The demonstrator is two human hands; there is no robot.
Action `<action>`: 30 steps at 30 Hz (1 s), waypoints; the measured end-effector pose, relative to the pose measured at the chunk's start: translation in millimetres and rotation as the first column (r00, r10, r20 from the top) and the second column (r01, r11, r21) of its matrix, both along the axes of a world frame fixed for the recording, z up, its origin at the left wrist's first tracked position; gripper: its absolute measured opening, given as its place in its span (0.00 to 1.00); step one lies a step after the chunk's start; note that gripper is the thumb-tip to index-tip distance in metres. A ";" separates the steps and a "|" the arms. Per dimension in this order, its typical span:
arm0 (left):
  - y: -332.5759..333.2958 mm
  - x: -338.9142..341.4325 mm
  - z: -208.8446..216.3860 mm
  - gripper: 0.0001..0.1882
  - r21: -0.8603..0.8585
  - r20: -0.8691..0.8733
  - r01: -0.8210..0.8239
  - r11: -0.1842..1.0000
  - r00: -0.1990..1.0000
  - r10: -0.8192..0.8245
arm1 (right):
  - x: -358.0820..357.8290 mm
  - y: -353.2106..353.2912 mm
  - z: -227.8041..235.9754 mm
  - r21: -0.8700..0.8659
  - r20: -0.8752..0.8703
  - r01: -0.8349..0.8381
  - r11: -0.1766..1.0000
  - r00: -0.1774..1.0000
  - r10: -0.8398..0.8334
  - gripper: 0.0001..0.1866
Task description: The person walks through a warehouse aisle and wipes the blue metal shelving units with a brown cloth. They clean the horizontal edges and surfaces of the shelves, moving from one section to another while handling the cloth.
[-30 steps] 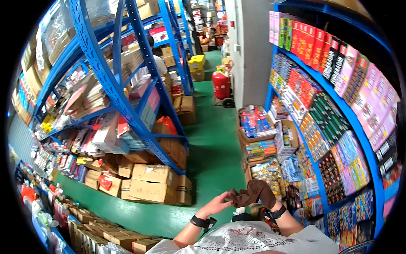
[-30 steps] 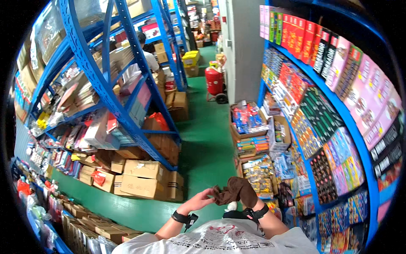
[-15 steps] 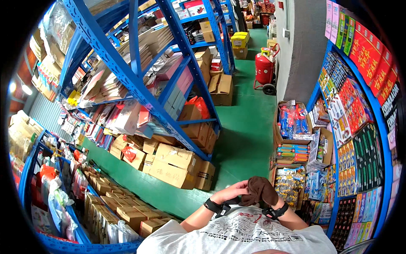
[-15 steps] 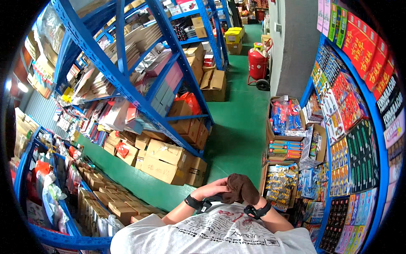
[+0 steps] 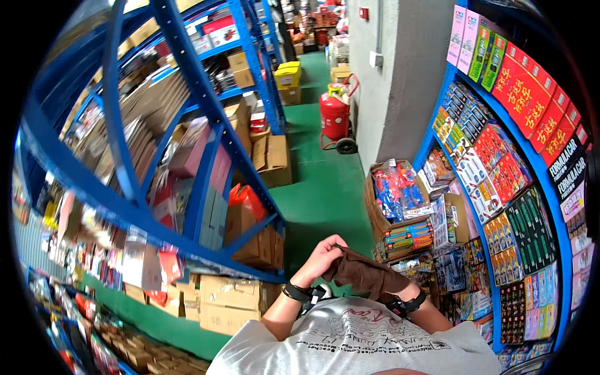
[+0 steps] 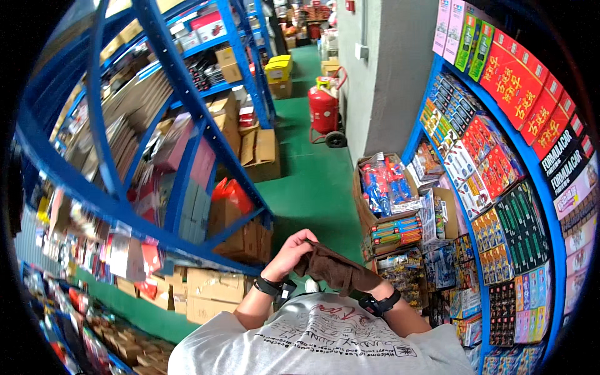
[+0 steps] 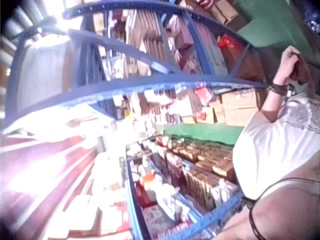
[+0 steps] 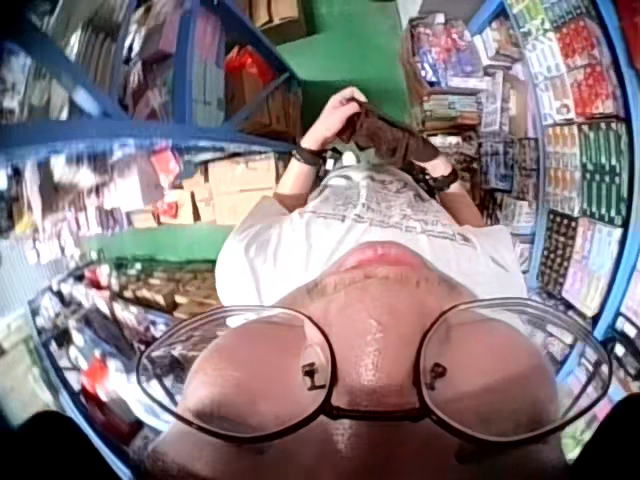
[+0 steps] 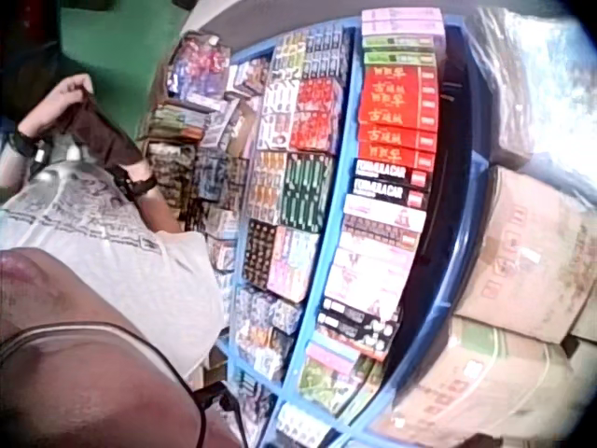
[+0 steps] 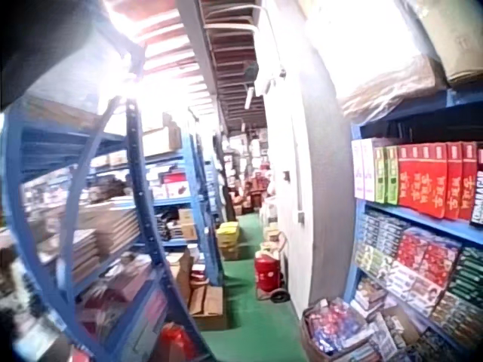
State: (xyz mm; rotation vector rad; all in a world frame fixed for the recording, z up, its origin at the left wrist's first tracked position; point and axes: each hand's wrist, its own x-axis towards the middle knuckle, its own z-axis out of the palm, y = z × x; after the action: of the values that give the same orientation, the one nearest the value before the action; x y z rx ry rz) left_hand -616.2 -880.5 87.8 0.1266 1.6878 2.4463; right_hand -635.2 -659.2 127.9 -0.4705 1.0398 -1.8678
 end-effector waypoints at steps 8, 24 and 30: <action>-71.2 -77.9 25.0 0.06 -0.028 -0.008 0.135 0.990 0.991 -0.135 | -64.7 -72.1 -50.6 -0.170 0.147 0.206 0.964 0.972 -0.182 0.28; -138.1 -215.2 -21.7 0.21 -0.336 -0.136 -0.317 0.887 0.948 0.288 | -253.9 -125.3 -42.3 -0.092 -0.249 0.075 0.993 0.964 -0.096 0.22; -116.6 -300.5 -41.0 0.18 -0.310 0.011 -0.205 0.928 0.976 0.220 | -380.6 -62.2 3.2 -0.160 -0.449 0.096 0.982 0.879 -0.159 0.20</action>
State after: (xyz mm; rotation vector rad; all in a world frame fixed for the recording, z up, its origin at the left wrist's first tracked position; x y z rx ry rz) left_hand -916.7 -997.1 46.9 -0.1597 2.1353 2.2645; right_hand -1015.8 -721.4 131.1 -0.9839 1.2832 -2.0008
